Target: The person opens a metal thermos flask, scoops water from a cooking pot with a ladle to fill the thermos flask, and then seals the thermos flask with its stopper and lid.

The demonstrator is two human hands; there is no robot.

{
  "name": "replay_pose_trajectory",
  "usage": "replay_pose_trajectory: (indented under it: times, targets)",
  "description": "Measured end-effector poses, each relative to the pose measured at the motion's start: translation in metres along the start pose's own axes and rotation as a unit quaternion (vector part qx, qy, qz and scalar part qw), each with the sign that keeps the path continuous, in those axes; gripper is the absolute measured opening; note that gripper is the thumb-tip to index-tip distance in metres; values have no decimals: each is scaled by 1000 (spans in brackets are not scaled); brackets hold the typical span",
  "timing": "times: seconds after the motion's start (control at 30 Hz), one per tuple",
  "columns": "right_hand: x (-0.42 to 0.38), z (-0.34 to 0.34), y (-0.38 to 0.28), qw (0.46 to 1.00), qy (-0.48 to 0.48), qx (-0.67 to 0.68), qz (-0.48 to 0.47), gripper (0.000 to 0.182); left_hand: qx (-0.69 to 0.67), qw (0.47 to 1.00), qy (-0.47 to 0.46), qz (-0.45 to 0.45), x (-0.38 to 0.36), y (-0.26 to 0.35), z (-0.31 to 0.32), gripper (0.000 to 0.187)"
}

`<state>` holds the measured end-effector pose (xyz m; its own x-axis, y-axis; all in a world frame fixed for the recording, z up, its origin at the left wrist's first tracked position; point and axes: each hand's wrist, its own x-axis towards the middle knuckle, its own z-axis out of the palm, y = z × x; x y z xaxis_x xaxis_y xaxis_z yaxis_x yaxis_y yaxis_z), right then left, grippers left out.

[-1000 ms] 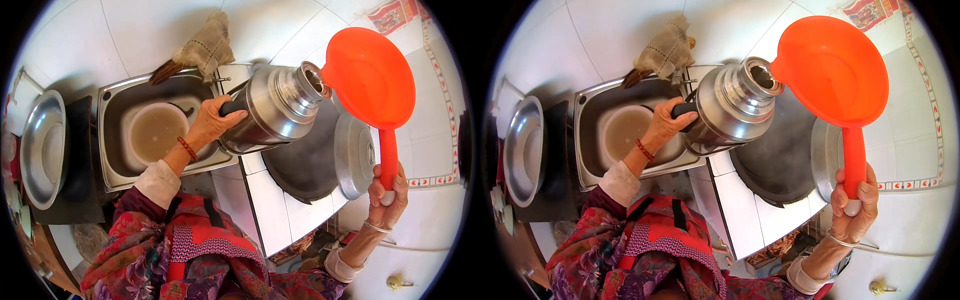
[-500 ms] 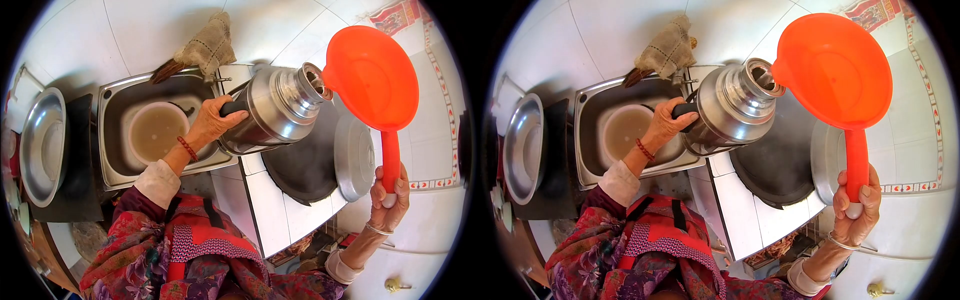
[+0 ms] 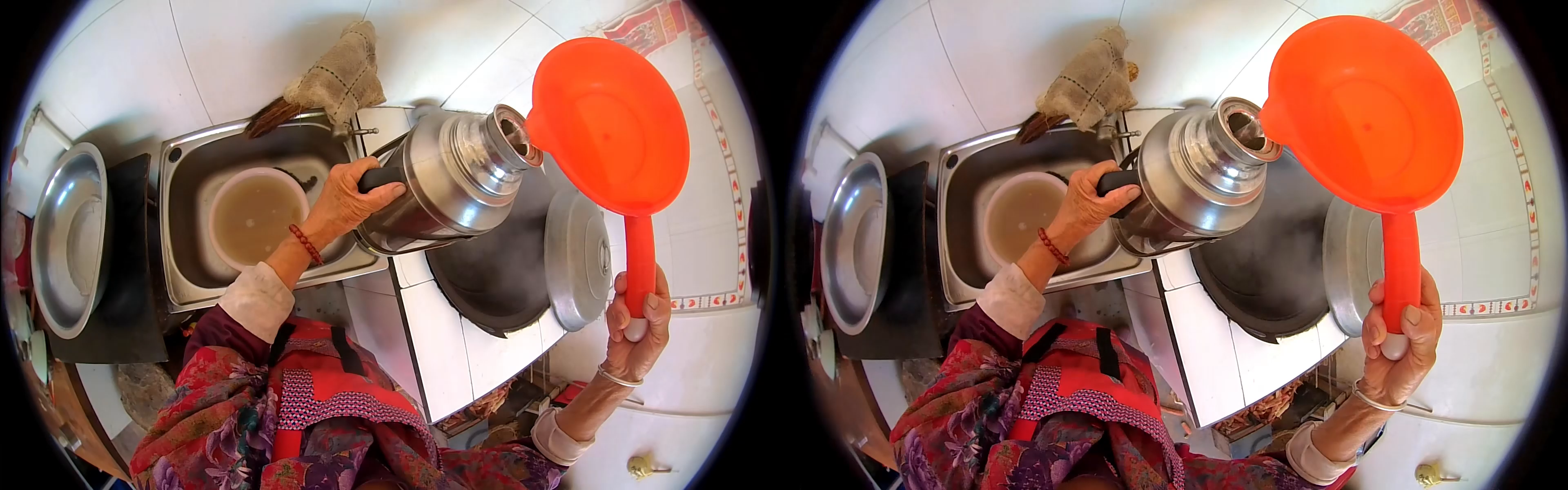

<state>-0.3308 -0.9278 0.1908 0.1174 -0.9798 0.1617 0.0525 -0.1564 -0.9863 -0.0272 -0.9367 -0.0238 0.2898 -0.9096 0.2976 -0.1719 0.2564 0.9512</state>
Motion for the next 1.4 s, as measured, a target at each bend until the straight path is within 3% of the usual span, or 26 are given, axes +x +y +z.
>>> replay_pose_trajectory:
  times: [0.47,0.53,1.4]
  targets:
    - [-1,6,-1,997,7,-75,-33,60,12,1000,-10,-24,0,1,-1,26]
    - [-1,6,-1,996,5,-80,-37,60,-9,1000,6,11,0,-1,1,33]
    - [-8,25,2,969,62,-210,-111,69,-20,1000,-5,-13,-1,2,0,33]
